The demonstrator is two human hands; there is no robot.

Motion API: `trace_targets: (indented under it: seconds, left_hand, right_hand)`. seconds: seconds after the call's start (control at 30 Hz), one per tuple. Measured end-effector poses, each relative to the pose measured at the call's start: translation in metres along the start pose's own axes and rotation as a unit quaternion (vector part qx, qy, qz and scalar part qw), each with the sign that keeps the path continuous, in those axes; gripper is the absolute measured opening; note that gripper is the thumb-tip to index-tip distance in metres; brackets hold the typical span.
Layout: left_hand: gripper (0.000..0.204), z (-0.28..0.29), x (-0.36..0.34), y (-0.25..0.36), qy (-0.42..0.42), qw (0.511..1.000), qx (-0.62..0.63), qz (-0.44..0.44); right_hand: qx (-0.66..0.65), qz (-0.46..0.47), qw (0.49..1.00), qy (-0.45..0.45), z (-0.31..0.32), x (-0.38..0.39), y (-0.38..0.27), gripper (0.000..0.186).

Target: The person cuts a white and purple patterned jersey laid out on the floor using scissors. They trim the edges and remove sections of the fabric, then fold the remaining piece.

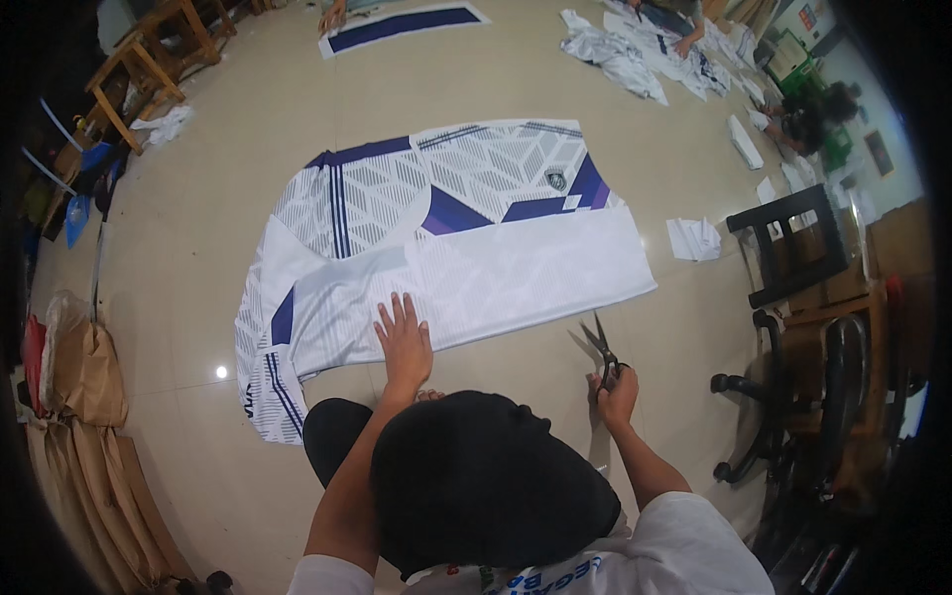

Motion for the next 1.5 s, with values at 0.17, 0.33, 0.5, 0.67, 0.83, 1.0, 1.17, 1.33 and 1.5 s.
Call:
trace_targets:
  seconds: [0.17, 0.33, 0.5, 0.67, 0.83, 1.0, 1.17, 1.33, 1.5]
  left_hand:
    - [0.071, 0.002, -0.026, 0.003, 0.035, 0.996, -0.028, -0.076]
    - [0.07, -0.011, -0.035, 0.004, 0.035, 0.996, -0.043, -0.068]
    - [0.067, -0.013, -0.033, 0.002, 0.057, 0.989, -0.107, -0.085]
    - [0.069, -0.018, -0.037, 0.002, 0.047, 0.987, -0.13, -0.078]
    - [0.069, -0.015, -0.04, -0.007, 0.021, 0.99, -0.124, -0.061]
    - [0.068, 0.022, -0.042, -0.009, 0.057, 0.995, -0.049, -0.062]
    - [0.04, 0.025, 0.012, -0.035, 0.057, 0.971, 0.196, 0.123]
    - [0.027, -0.042, 0.075, -0.043, -0.094, 0.709, 0.549, 0.434]
    - [0.026, -0.037, 0.073, -0.071, 0.075, 0.705, 0.574, 0.409]
  right_hand:
    - [-0.199, -0.037, 0.967, -0.154, -0.014, 0.032, -0.073, 0.032]
    - [-0.303, -0.191, 0.847, -0.393, -0.05, 0.095, -0.133, 0.041]
    - [-0.38, -0.272, 0.72, -0.513, -0.073, 0.127, -0.188, 0.05]
    - [-0.334, -0.198, 0.735, -0.555, -0.097, 0.129, -0.177, 0.061]
    - [-0.305, -0.169, 0.734, -0.582, -0.099, 0.12, -0.184, 0.057]
    - [-0.282, -0.119, 0.762, -0.57, -0.107, 0.121, -0.18, 0.06]
    - [-0.342, -0.194, 0.721, -0.57, -0.112, 0.127, -0.197, 0.07]
    - [-0.338, -0.196, 0.732, -0.559, -0.122, 0.127, -0.206, 0.071]
    - [-0.36, -0.209, 0.706, -0.573, -0.118, 0.129, -0.233, 0.072]
Point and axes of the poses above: each hand's wrist, its own x-axis away from the middle knuckle, its own z-axis out of the back of the hand, y = z × x, the point moved 8 cm from there along -x, towards the middle knuckle, and after that the axes turned 2 degrees about y, right-handed, at the moved point
